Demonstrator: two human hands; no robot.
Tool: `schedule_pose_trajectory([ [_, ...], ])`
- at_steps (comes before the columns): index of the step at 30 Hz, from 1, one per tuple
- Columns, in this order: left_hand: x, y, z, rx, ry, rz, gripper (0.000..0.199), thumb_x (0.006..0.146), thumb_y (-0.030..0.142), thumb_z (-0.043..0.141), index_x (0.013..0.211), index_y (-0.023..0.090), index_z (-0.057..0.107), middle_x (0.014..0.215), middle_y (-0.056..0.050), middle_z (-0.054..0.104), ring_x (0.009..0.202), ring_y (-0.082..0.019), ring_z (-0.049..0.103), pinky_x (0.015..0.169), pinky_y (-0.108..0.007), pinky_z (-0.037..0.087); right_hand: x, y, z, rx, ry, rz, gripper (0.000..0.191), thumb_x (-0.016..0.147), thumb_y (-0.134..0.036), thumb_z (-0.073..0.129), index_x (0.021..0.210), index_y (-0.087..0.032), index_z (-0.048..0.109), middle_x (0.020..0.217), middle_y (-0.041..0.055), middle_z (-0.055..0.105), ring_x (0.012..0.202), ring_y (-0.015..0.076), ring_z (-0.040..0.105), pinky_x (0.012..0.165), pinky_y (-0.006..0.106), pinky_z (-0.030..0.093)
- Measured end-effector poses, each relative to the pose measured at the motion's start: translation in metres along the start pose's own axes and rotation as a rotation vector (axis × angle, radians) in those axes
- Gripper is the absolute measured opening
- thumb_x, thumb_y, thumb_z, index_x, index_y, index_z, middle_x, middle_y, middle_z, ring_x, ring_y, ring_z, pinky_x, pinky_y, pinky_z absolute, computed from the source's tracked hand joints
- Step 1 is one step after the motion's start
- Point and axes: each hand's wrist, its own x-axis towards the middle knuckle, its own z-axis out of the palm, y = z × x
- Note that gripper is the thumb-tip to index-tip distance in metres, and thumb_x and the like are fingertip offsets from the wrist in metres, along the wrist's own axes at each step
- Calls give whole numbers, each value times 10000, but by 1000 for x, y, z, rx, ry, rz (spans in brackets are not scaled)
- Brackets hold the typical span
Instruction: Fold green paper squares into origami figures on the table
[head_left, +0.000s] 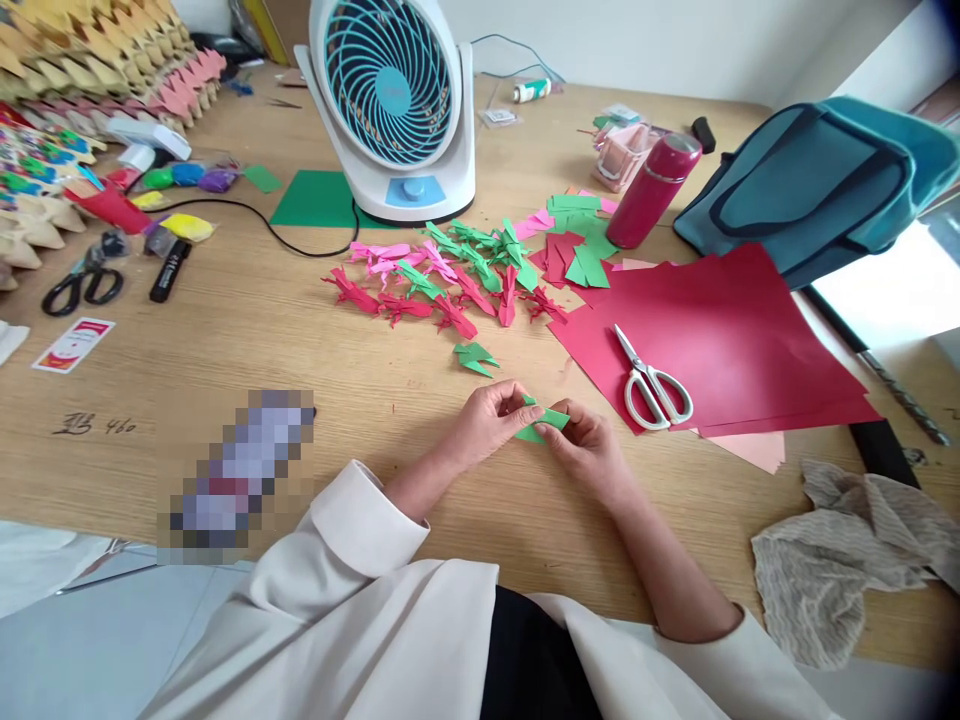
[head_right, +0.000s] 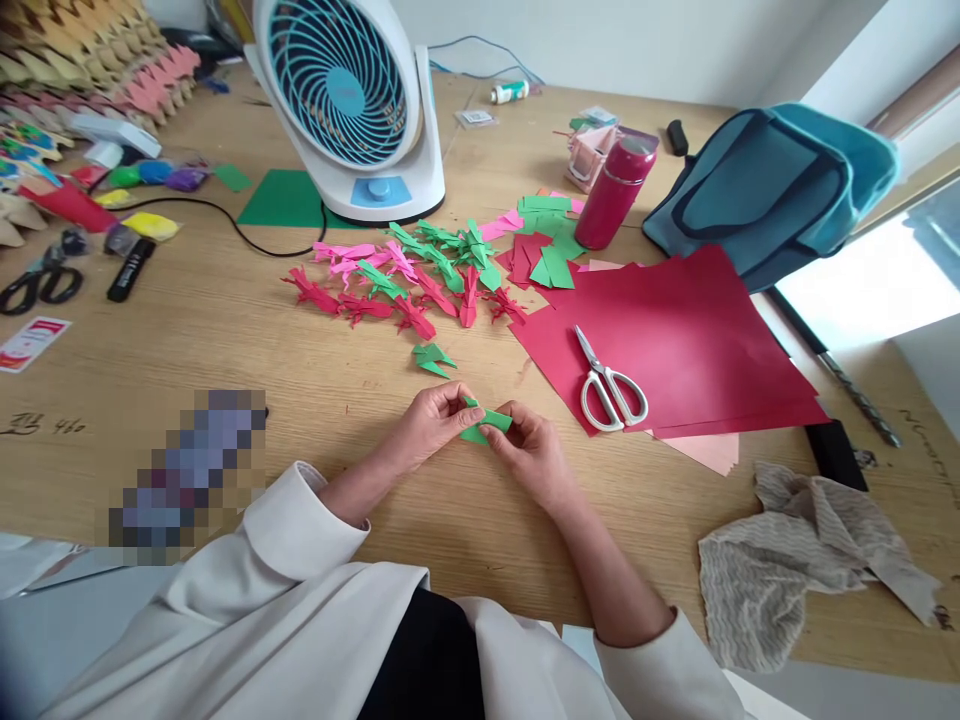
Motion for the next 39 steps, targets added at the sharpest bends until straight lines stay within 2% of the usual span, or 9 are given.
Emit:
schedule_pose_trajectory([
  [6, -1, 4, -2, 41, 54, 39, 312, 797, 432, 690, 745, 152, 562, 643, 38, 509, 602, -89, 448, 579, -217, 366, -1, -1, 1, -57, -20, -16, 223, 849, -396, 679, 798, -196, 594, 713, -20, 538, 651, 129, 461, 601, 252, 370],
  [9, -2, 5, -1, 70, 53, 43, 300, 795, 416, 686, 727, 153, 560, 644, 35, 514, 600, -91, 455, 577, -219, 373, -1, -2, 2, -92, -17, -28, 222, 858, -410, 671, 839, -193, 628, 716, -14, 558, 657, 136, 471, 611, 260, 379],
  [14, -3, 3, 2, 111, 47, 72, 290, 821, 409, 657, 720, 159, 551, 634, 38, 491, 596, -91, 436, 577, -222, 365, -1, -3, 3, -124, 0, -63, 258, 890, -421, 631, 769, -194, 607, 657, -21, 525, 610, 128, 427, 581, 265, 353],
  [21, -5, 7, 2, 136, 91, 158, 274, 860, 354, 638, 700, 156, 535, 657, 33, 502, 631, -94, 462, 610, -222, 381, -2, -1, 4, -116, 11, -26, 230, 880, -411, 640, 807, -196, 602, 680, -19, 536, 608, 127, 429, 577, 261, 352],
  [27, -8, 6, 5, 141, 117, 93, 241, 834, 359, 663, 743, 158, 566, 666, 30, 531, 624, -100, 476, 604, -222, 391, -3, -1, 6, -143, 36, -15, 249, 885, -434, 618, 820, -194, 598, 672, -22, 524, 600, 127, 437, 555, 250, 353],
  [32, -8, 6, 6, 309, 159, 135, 240, 776, 279, 716, 678, 165, 530, 683, 29, 503, 645, -105, 458, 614, -227, 380, -2, 1, 8, -117, 81, -2, 286, 884, -478, 611, 818, -201, 590, 666, -23, 513, 587, 128, 420, 543, 254, 342],
  [39, -6, 8, 5, 324, 143, 179, 269, 769, 259, 711, 640, 166, 495, 666, 37, 476, 629, -100, 441, 605, -225, 368, -2, -1, 7, -137, 31, -13, 231, 895, -417, 603, 833, -194, 586, 687, -22, 506, 618, 130, 425, 560, 253, 341],
])
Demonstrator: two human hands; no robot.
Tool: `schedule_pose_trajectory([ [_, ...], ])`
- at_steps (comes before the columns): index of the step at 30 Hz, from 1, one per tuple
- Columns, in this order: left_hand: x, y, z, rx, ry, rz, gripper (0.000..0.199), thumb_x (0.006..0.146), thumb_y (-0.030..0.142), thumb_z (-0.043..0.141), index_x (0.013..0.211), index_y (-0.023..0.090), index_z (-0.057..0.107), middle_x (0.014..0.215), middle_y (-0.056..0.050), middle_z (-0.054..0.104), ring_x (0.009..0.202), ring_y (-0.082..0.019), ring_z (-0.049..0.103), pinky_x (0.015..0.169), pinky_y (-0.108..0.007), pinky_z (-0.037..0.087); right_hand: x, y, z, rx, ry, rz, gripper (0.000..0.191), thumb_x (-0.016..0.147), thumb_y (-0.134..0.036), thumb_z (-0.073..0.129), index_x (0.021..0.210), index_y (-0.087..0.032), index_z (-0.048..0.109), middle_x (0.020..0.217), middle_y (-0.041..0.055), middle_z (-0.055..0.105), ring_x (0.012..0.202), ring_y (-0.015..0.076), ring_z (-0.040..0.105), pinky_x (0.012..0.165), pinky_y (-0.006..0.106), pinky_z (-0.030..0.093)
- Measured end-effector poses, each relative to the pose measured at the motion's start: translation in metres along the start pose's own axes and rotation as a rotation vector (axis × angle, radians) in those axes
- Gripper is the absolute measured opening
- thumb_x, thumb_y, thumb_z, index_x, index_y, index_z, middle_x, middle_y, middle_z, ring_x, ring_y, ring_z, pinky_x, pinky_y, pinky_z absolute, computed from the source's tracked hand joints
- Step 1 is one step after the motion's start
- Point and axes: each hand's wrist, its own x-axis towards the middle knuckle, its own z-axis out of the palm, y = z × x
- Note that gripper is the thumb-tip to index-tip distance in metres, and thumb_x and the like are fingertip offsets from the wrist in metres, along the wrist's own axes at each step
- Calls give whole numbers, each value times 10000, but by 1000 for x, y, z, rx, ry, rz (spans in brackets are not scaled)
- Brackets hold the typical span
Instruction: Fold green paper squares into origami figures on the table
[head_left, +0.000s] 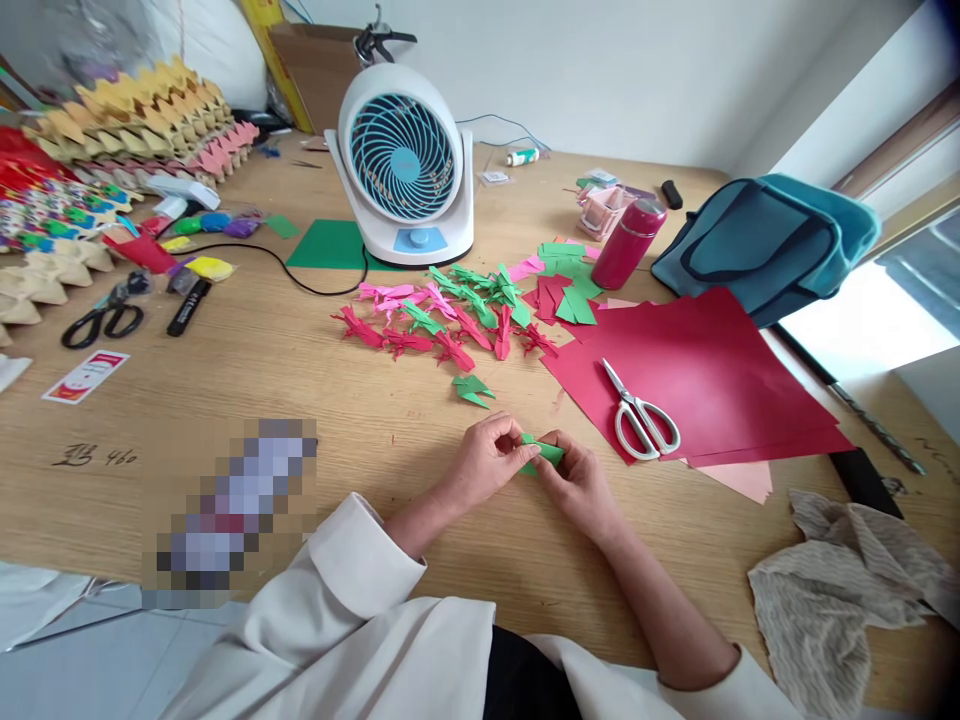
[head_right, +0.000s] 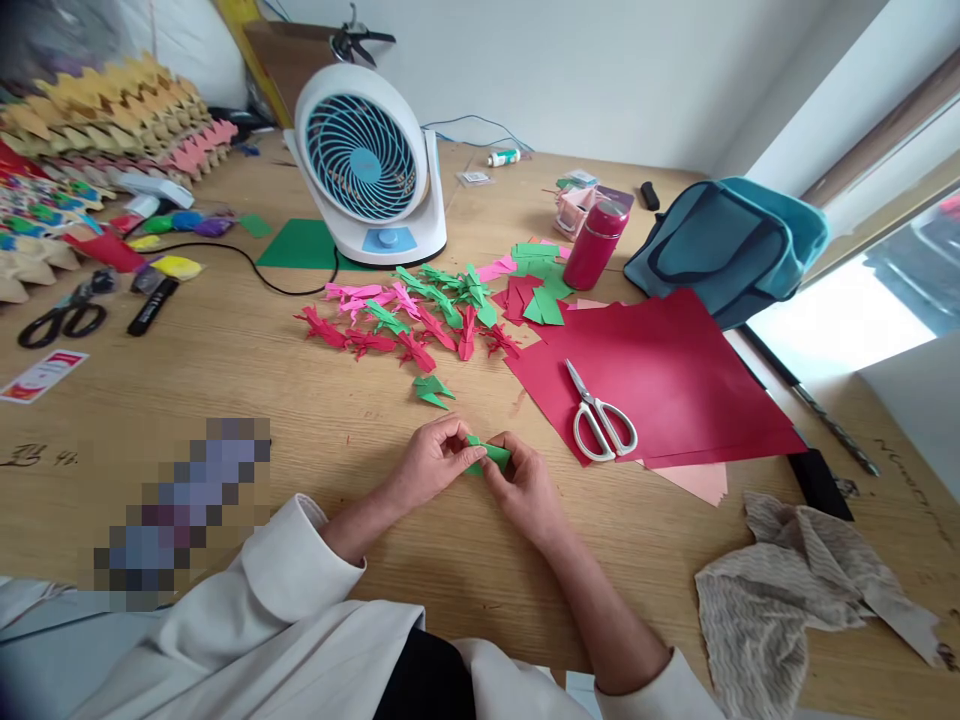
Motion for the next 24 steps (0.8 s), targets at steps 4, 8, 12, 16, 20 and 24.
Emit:
schedule_pose_trajectory([
  [4, 0, -2, 1, -18, 6, -17, 219, 792, 270, 681, 671, 163, 532, 683, 30, 490, 644, -104, 454, 613, -225, 377, -1, -1, 0, 13, -17, 25, 240, 895, -425, 598, 829, -196, 570, 670, -30, 482, 608, 127, 417, 550, 249, 331],
  [8, 1, -5, 0, -20, 0, 2, 253, 805, 294, 681, 661, 165, 517, 681, 25, 475, 664, -112, 455, 627, -230, 378, -1, 0, 0, 35, -31, 23, 248, 897, -432, 597, 831, -194, 572, 678, -28, 480, 612, 127, 419, 549, 248, 334],
  [12, 1, -5, -2, -33, -15, 45, 273, 807, 298, 687, 649, 166, 508, 686, 19, 482, 659, -114, 456, 622, -236, 376, 0, 3, -1, 47, -30, 7, 257, 886, -442, 622, 852, -189, 592, 696, -17, 507, 631, 131, 427, 569, 252, 345],
  [16, 1, -2, -3, -76, -9, 35, 236, 853, 297, 632, 675, 162, 554, 701, 2, 517, 687, -126, 498, 658, -246, 412, 1, 6, -2, 46, -6, 21, 288, 880, -457, 628, 812, -182, 577, 659, -27, 478, 600, 120, 391, 549, 251, 317],
  [20, 0, 2, -4, -74, 14, 51, 225, 857, 276, 624, 675, 160, 561, 714, -4, 531, 693, -129, 516, 668, -249, 423, 1, 8, -2, 54, -31, 24, 294, 886, -467, 625, 830, -180, 601, 674, -19, 509, 614, 123, 416, 555, 252, 325],
  [24, 0, 3, -4, -72, 22, 43, 215, 855, 267, 629, 680, 158, 569, 713, -3, 538, 691, -125, 519, 672, -246, 425, 1, 8, -2, 109, -25, 38, 293, 858, -469, 667, 830, -182, 617, 674, -21, 513, 610, 120, 407, 556, 256, 317],
])
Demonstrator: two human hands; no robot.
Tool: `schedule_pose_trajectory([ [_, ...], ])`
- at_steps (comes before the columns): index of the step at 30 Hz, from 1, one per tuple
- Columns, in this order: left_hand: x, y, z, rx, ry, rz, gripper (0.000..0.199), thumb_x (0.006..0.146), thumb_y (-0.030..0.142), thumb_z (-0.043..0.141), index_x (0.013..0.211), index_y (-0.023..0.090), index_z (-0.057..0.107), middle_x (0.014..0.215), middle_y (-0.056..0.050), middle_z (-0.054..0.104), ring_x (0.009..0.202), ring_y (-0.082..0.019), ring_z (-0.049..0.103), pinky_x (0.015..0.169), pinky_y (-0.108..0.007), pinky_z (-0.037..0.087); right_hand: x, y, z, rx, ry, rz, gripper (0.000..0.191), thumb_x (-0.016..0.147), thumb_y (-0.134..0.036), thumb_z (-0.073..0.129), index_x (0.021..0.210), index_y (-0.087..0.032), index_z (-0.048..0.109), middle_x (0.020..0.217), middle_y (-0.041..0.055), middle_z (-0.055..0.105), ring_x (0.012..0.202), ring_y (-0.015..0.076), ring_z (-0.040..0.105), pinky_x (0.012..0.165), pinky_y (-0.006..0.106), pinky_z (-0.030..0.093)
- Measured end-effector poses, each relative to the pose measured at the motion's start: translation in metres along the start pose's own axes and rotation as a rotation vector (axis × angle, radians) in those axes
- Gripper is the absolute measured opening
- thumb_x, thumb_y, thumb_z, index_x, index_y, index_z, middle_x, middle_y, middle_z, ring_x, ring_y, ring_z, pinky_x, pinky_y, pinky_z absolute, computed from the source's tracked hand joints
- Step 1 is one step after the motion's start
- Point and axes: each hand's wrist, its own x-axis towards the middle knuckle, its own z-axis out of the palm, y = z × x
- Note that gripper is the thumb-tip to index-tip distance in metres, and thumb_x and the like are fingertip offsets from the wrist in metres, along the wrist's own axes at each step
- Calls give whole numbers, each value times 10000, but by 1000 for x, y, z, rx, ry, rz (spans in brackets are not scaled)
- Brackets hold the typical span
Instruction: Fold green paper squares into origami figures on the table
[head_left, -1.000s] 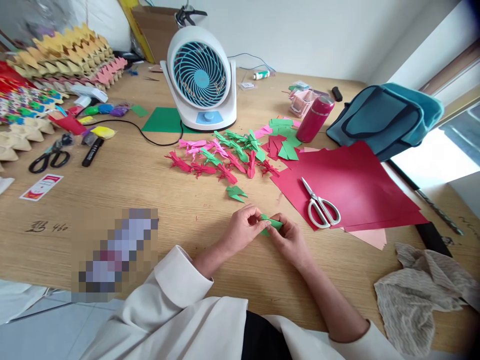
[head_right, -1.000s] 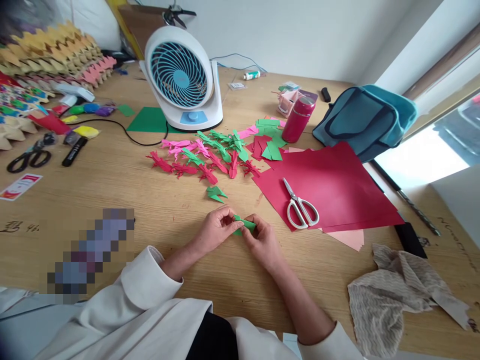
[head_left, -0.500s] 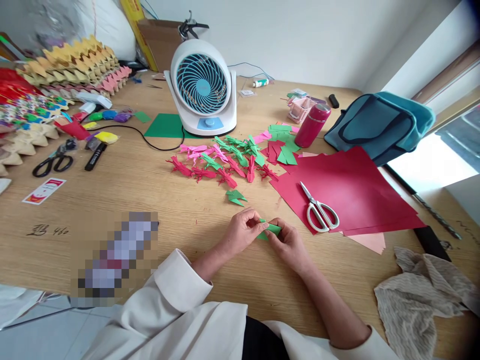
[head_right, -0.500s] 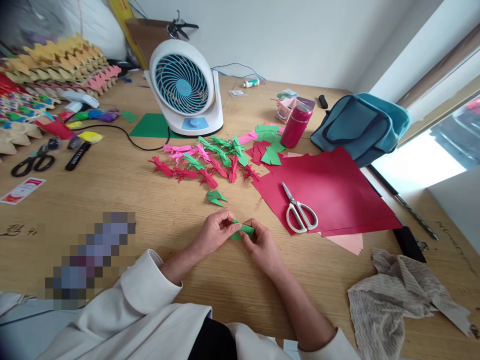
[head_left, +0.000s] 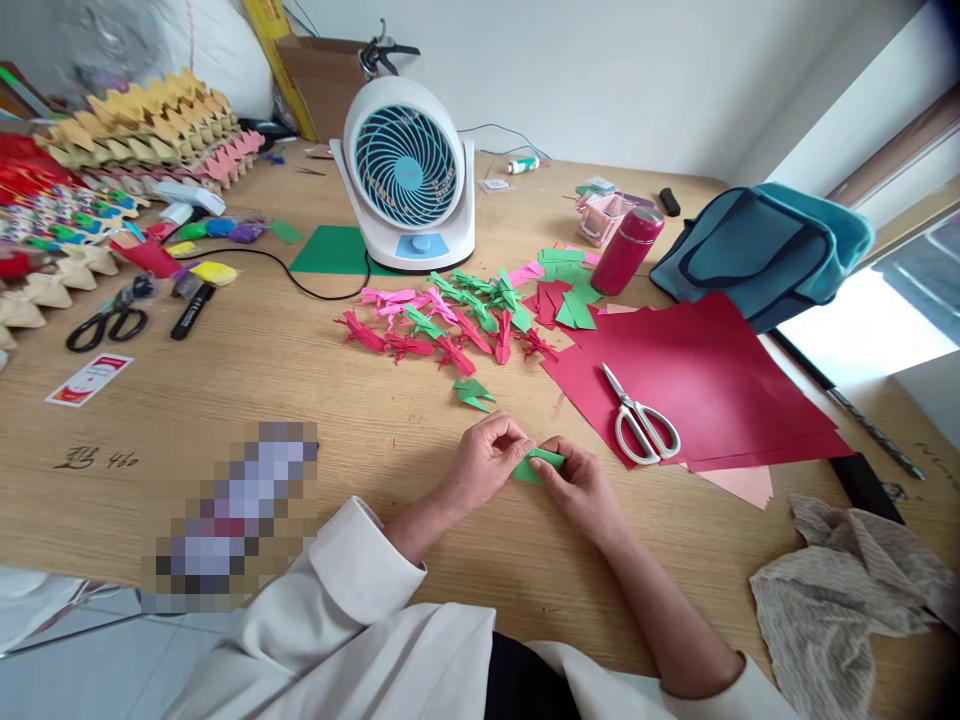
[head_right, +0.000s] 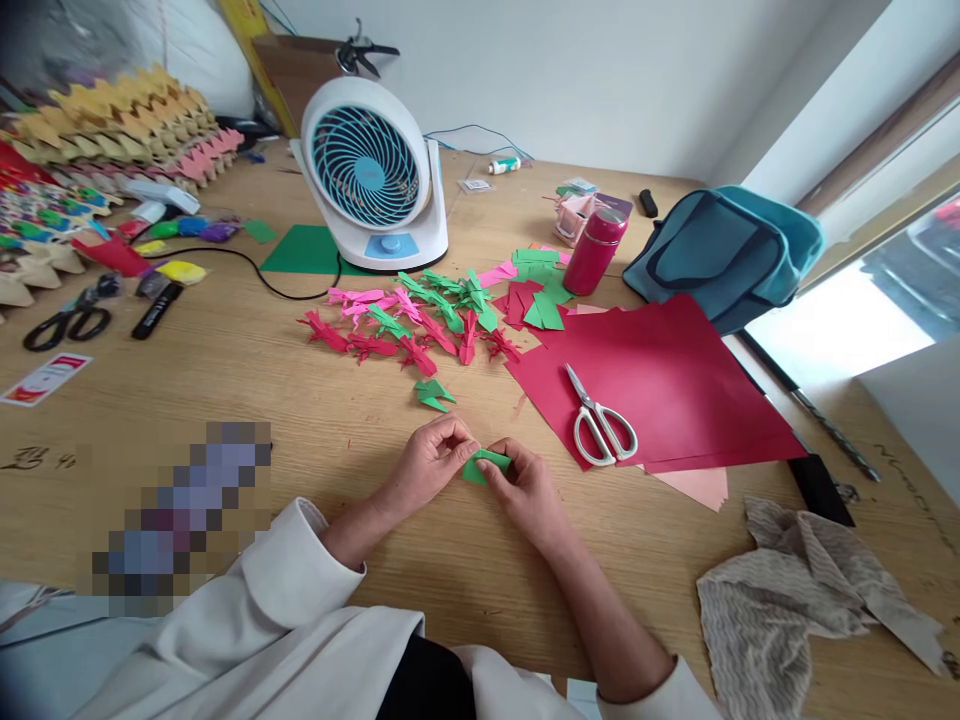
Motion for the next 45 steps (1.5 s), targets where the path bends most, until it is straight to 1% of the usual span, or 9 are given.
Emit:
schedule_pose_trajectory([
  [3, 0, 0, 0, -43, -16, -38, 213, 848, 300, 644, 707, 156, 578, 721, 0, 544, 683, -118, 516, 655, -237, 427, 1, -1, 0, 68, 13, 19, 313, 825, -480, 704, 802, -181, 616, 659, -22, 512, 603, 118, 405, 556, 257, 315],
  [6, -1, 1, 0, -109, -66, -71, 170, 837, 315, 658, 827, 150, 620, 759, -1, 573, 675, -110, 524, 646, -227, 437, 2, -4, 1, 186, 10, 30, 343, 796, -503, 732, 806, -178, 624, 674, -13, 547, 619, 124, 446, 577, 257, 348],
  [11, -2, 7, -3, -166, -160, -42, 177, 846, 254, 617, 979, 149, 669, 886, -38, 627, 764, -128, 567, 706, -237, 468, 1, -12, 2, 303, -14, 48, 352, 772, -504, 765, 778, -182, 623, 674, -15, 553, 608, 111, 449, 577, 246, 353],
  [15, -2, 7, -5, -212, -215, -41, 177, 832, 190, 568, 964, 155, 680, 933, -45, 627, 818, -141, 579, 744, -246, 472, 0, -15, 1, 366, -40, 105, 398, 725, -528, 798, 762, -185, 600, 646, -32, 514, 585, 98, 411, 560, 237, 326],
  [18, -2, 7, -6, -242, -228, -66, 164, 817, 167, 556, 937, 153, 668, 874, -28, 608, 785, -133, 562, 728, -243, 458, 0, -16, 0, 385, -67, 137, 413, 710, -530, 809, 744, -189, 580, 624, -44, 488, 565, 92, 383, 540, 232, 300],
  [23, -1, 8, -4, -270, -222, -61, 105, 854, 228, 586, 889, 147, 643, 830, -26, 601, 802, -142, 566, 741, -252, 453, 0, -15, -1, 367, -90, 122, 367, 773, -518, 764, 760, -184, 610, 626, -41, 489, 572, 93, 388, 552, 235, 301],
  [30, 0, 3, -2, -190, -188, 31, 151, 853, 289, 664, 803, 156, 611, 797, -13, 563, 739, -122, 532, 678, -243, 436, 1, -12, -3, 365, -88, 57, 326, 803, -509, 740, 780, -194, 659, 681, -21, 549, 625, 110, 454, 607, 247, 372],
  [38, -7, 18, 1, 63, 17, 164, 152, 825, 258, 709, 809, 184, 577, 764, 7, 600, 712, -116, 534, 712, -252, 456, 1, -14, -1, 350, -62, 75, 373, 769, -557, 748, 759, -201, 637, 661, -21, 545, 597, 115, 452, 589, 255, 389],
  [45, -10, 17, 1, 190, 68, 180, 142, 827, 249, 705, 821, 200, 572, 779, 6, 630, 719, -126, 564, 727, -264, 480, 2, -12, 0, 332, -48, 81, 392, 760, -581, 745, 755, -208, 628, 681, -9, 552, 613, 126, 456, 593, 262, 405],
])
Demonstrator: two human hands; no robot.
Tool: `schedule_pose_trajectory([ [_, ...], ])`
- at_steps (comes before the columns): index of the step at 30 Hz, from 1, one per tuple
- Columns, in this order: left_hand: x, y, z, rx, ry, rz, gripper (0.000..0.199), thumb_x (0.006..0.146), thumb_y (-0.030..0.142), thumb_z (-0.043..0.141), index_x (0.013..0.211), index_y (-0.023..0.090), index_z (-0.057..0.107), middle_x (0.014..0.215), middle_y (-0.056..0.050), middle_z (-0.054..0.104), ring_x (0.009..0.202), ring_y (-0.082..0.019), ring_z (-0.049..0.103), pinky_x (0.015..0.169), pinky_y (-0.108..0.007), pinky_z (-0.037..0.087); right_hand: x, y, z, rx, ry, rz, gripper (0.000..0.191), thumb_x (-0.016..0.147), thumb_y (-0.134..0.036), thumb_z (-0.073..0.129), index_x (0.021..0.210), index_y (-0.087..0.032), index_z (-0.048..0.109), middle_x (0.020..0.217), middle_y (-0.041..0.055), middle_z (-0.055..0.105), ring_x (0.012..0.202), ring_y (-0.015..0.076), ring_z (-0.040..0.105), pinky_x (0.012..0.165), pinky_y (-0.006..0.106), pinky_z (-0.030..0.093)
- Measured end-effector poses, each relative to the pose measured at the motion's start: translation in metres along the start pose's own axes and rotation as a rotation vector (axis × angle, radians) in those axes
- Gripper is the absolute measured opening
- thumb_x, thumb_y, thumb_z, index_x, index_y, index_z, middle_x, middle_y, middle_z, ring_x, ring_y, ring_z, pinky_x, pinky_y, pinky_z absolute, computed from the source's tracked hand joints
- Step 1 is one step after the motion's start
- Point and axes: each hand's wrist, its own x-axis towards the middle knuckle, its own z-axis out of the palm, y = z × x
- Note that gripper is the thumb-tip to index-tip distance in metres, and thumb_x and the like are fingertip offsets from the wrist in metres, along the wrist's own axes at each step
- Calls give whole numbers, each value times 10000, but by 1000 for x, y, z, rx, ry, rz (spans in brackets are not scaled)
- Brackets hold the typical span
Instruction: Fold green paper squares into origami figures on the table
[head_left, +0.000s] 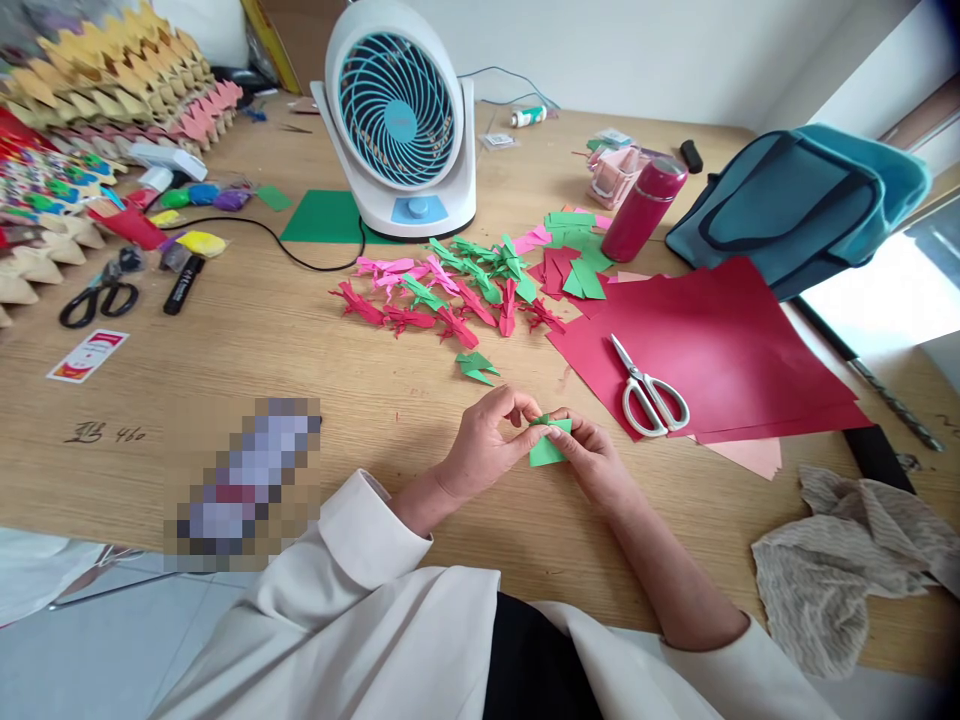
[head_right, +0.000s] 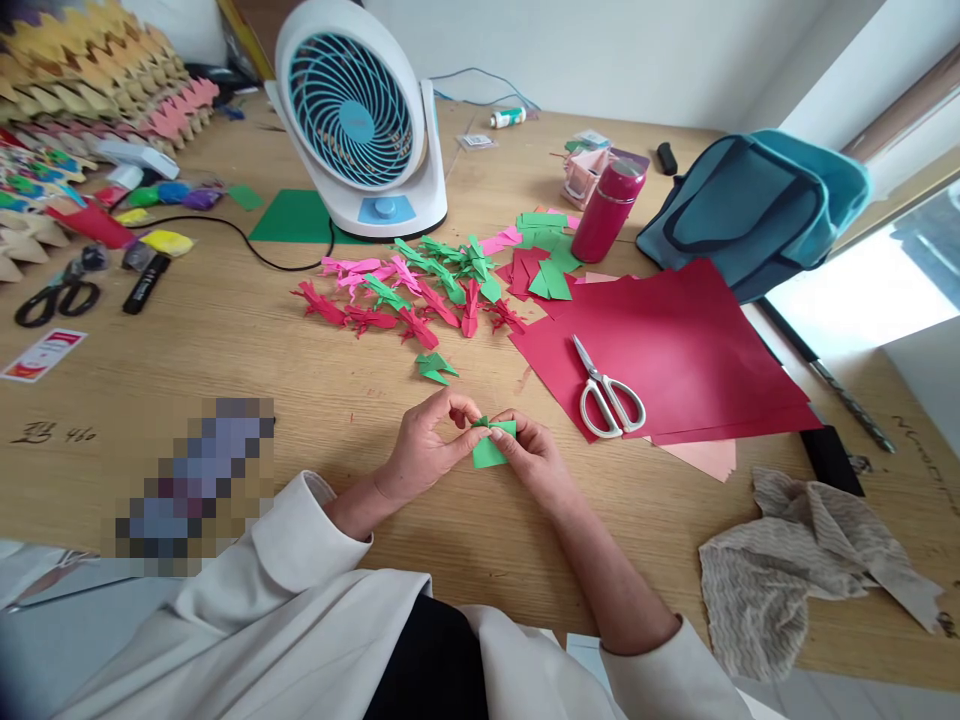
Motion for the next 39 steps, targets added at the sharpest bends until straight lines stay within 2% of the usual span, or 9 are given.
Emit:
schedule_pose_trajectory([
  [7, 0, -2, 0, 38, 27, 57, 102, 831, 202, 712, 857, 197, 613, 844, 4, 688, 726, -116, 580, 754, -257, 483, -1, -1, 0, 51, -19, -15, 328, 797, -511, 745, 774, -204, 631, 683, -21, 540, 615, 115, 436, 594, 250, 369],
  [15, -2, -2, 1, 66, 38, 34, 125, 831, 239, 721, 881, 204, 612, 840, -2, 678, 737, -132, 585, 768, -279, 490, 0, -1, 1, 38, 28, -10, 357, 756, -540, 769, 795, -212, 633, 692, -16, 563, 626, 127, 455, 599, 263, 379],
  [19, -1, -2, 1, 87, 32, 82, 106, 851, 253, 700, 850, 209, 603, 802, -3, 647, 761, -147, 585, 786, -297, 485, 0, -1, 1, 45, 25, -14, 360, 756, -546, 767, 780, -210, 639, 679, -17, 565, 623, 126, 469, 608, 264, 388],
  [23, 0, -3, 0, 60, -9, 117, 140, 860, 270, 693, 805, 206, 582, 795, -7, 626, 785, -154, 579, 798, -304, 476, 0, -1, 1, 15, 31, -17, 367, 765, -558, 754, 777, -207, 646, 664, -17, 561, 603, 123, 469, 599, 266, 397],
  [28, 0, -6, 0, -6, -111, 139, 119, 863, 191, 665, 790, 202, 572, 827, -13, 620, 830, -155, 583, 816, -294, 467, 1, 0, 1, 10, 29, -22, 375, 764, -570, 748, 773, -212, 639, 676, -7, 581, 633, 143, 511, 621, 281, 436],
  [36, 1, -6, 0, 5, -103, 115, 203, 889, 278, 659, 744, 198, 542, 811, -17, 594, 812, -153, 579, 793, -287, 475, 0, -2, 3, -21, 30, -37, 388, 763, -588, 743, 781, -212, 646, 679, 0, 593, 621, 140, 510, 597, 276, 438],
  [39, 0, -5, -1, 42, -78, 142, 160, 892, 266, 653, 784, 201, 554, 829, -19, 608, 817, -155, 585, 793, -291, 479, 0, -3, 4, -23, 41, -25, 405, 751, -600, 746, 778, -210, 641, 671, -2, 590, 612, 140, 510, 598, 279, 438],
])
